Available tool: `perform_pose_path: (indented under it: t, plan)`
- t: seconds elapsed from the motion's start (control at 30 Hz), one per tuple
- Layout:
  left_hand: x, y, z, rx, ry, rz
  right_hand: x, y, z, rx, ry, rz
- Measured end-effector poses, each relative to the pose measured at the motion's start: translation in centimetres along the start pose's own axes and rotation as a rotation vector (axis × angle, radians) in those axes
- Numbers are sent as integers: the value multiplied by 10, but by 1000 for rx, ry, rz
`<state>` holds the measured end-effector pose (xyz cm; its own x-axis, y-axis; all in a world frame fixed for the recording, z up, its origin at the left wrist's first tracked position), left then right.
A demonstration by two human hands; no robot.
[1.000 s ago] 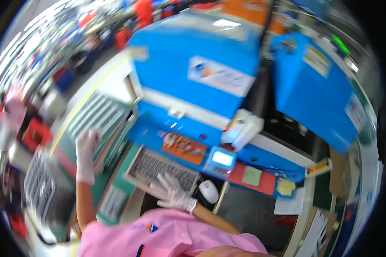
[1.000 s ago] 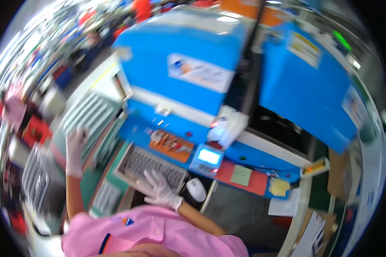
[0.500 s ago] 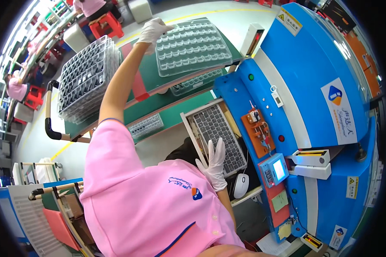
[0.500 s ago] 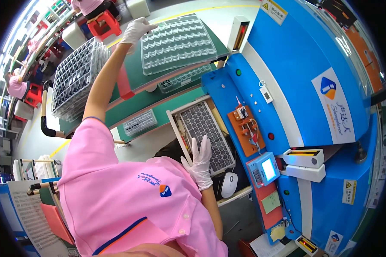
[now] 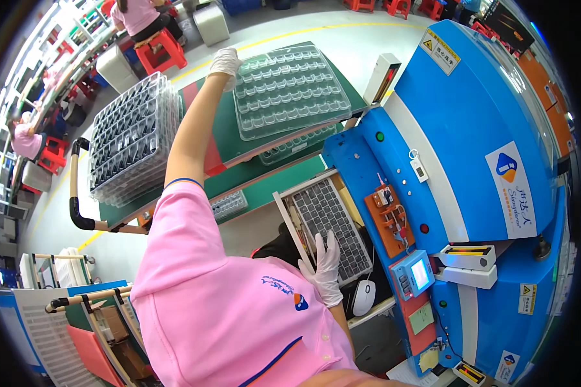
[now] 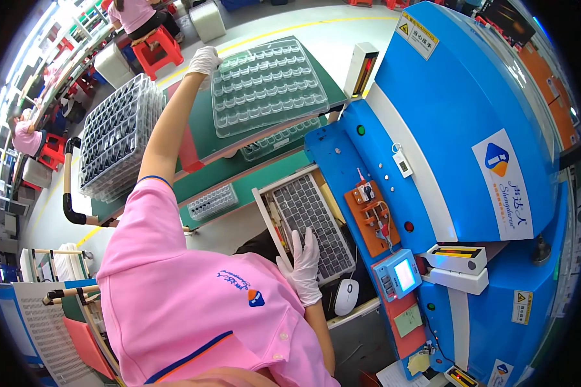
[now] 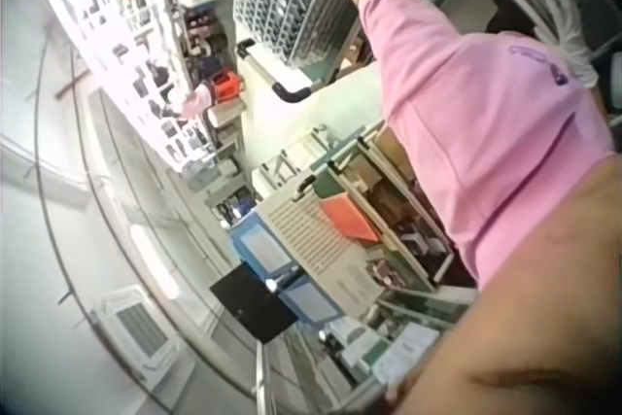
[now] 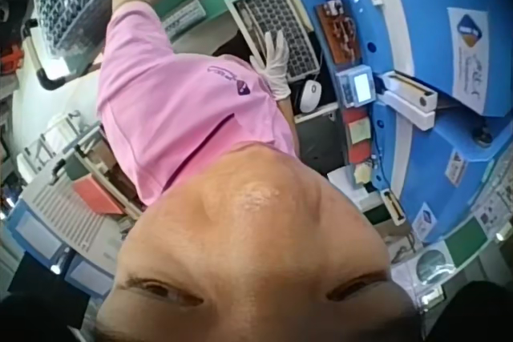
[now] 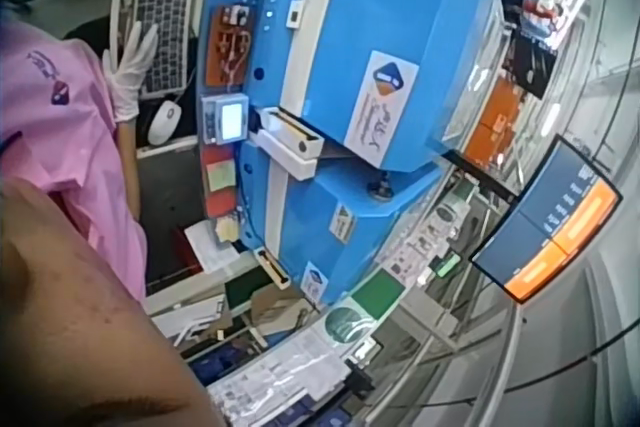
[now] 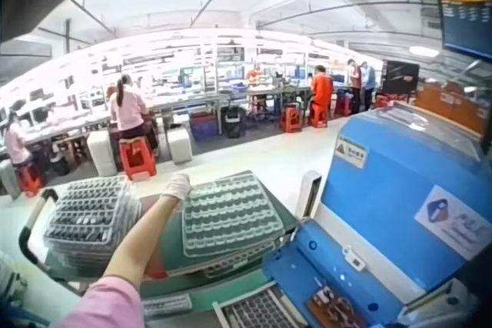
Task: Test and inspect electronic circuit modules using automated testing fixtures and a laptop for data logging.
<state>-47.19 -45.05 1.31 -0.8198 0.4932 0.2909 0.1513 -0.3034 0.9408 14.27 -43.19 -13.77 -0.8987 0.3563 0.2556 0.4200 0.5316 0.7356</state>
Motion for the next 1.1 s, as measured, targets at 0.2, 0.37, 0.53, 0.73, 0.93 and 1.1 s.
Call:
perform_pose_path:
  t: [0.2,0.37,0.53,0.73,0.93,1.1]
  plan:
    - [5,6,-34,200,-100,127,18,2,-11,15,54,-21]
    - [-111,127,98,-137,-187,192,49,100,-20,-178,22,175]
    - [-118,198,10,280,-239,381,69,172,24,-426,-25,366]
    - [-105,132,-181,281,81,31,80,181,56,-286,78,336]
    - [-94,121,-156,228,253,86,36,214,73,-302,-102,483]
    - [-108,123,-173,-32,447,46,67,219,64,-314,-175,325]
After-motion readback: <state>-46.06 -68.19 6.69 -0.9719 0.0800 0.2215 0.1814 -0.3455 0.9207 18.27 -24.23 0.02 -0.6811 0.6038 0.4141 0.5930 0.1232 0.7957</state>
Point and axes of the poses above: each hand's wrist, its own x-axis towards the middle knuckle, its own y-axis out of the back of the hand, z = x × y, the point moved 6 cm from there along x, towards the middle knuckle, and after that the axes turned 2 degrees about x, right-handed, at the moved point
